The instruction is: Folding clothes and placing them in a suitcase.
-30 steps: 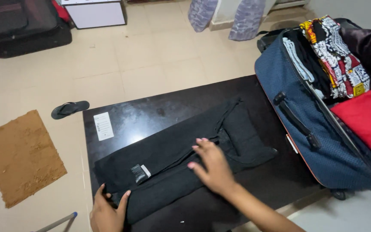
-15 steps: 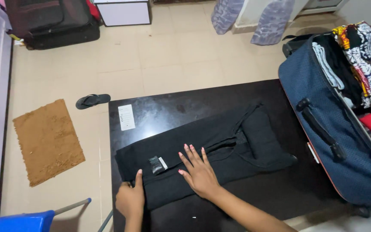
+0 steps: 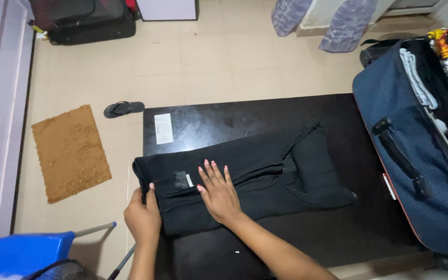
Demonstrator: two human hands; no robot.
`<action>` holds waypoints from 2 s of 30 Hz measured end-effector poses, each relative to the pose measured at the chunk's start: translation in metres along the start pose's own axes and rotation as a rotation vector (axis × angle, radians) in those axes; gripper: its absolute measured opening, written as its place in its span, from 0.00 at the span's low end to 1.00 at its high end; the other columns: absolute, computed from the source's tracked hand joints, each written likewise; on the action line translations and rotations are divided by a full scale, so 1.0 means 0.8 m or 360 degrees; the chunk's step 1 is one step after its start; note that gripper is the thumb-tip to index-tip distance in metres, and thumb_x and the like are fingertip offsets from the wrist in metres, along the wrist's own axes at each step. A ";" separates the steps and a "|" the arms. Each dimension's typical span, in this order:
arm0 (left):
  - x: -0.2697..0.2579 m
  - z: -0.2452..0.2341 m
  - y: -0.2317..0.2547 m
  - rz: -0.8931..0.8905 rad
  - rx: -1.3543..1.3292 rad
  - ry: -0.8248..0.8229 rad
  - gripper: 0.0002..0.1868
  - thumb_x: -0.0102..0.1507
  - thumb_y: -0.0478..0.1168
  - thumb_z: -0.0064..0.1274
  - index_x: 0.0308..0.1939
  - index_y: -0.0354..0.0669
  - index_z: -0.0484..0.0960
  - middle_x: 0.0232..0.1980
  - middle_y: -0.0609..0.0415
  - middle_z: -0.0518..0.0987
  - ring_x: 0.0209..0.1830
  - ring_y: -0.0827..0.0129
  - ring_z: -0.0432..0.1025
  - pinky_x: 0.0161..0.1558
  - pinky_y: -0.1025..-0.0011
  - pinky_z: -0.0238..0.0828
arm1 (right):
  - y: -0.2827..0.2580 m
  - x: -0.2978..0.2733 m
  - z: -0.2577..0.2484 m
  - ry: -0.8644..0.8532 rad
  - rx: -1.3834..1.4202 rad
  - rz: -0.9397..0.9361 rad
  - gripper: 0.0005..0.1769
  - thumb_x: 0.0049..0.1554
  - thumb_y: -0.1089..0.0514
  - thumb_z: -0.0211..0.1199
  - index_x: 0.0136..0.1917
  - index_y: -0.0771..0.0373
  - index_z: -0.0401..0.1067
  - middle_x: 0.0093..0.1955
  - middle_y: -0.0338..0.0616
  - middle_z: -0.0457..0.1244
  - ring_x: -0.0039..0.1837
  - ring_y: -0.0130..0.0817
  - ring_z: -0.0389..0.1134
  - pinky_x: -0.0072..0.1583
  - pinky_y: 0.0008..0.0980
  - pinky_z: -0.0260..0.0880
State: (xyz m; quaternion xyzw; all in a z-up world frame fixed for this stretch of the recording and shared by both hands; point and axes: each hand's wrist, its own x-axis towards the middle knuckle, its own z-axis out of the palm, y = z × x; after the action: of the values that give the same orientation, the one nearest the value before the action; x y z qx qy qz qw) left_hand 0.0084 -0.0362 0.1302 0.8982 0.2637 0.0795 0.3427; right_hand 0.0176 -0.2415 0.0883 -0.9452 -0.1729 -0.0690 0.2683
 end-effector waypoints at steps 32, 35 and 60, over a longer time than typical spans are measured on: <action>-0.093 0.021 0.179 0.0329 0.0234 -0.0442 0.20 0.64 0.44 0.46 0.58 0.40 0.73 0.30 0.33 0.82 0.31 0.37 0.78 0.38 0.45 0.74 | 0.031 -0.062 0.155 0.0284 0.3750 0.0676 0.16 0.73 0.51 0.46 0.54 0.60 0.71 0.45 0.37 0.63 0.50 0.30 0.65 0.54 0.32 0.66; -0.097 0.048 0.197 0.0315 0.0268 -0.0737 0.20 0.65 0.42 0.43 0.60 0.39 0.72 0.34 0.32 0.82 0.36 0.37 0.78 0.42 0.46 0.75 | 0.089 -0.096 0.240 0.0234 0.4726 0.0668 0.15 0.71 0.49 0.43 0.56 0.57 0.68 0.45 0.36 0.62 0.51 0.30 0.65 0.55 0.31 0.66; -0.134 0.087 0.148 0.1319 -0.0103 -0.0576 0.49 0.60 0.66 0.53 0.75 0.37 0.61 0.76 0.29 0.58 0.79 0.42 0.48 0.75 0.45 0.32 | 0.002 -0.054 0.032 0.0335 0.3520 0.0187 0.40 0.68 0.35 0.38 0.86 0.47 0.33 0.89 0.44 0.34 0.89 0.32 0.32 0.85 0.38 0.32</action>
State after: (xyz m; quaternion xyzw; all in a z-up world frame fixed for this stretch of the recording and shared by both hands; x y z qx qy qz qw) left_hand -0.0107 -0.2068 0.1595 0.9162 -0.1847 0.0600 0.3505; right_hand -0.0208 -0.2417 0.0567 -0.1816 -0.0704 0.0562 0.9792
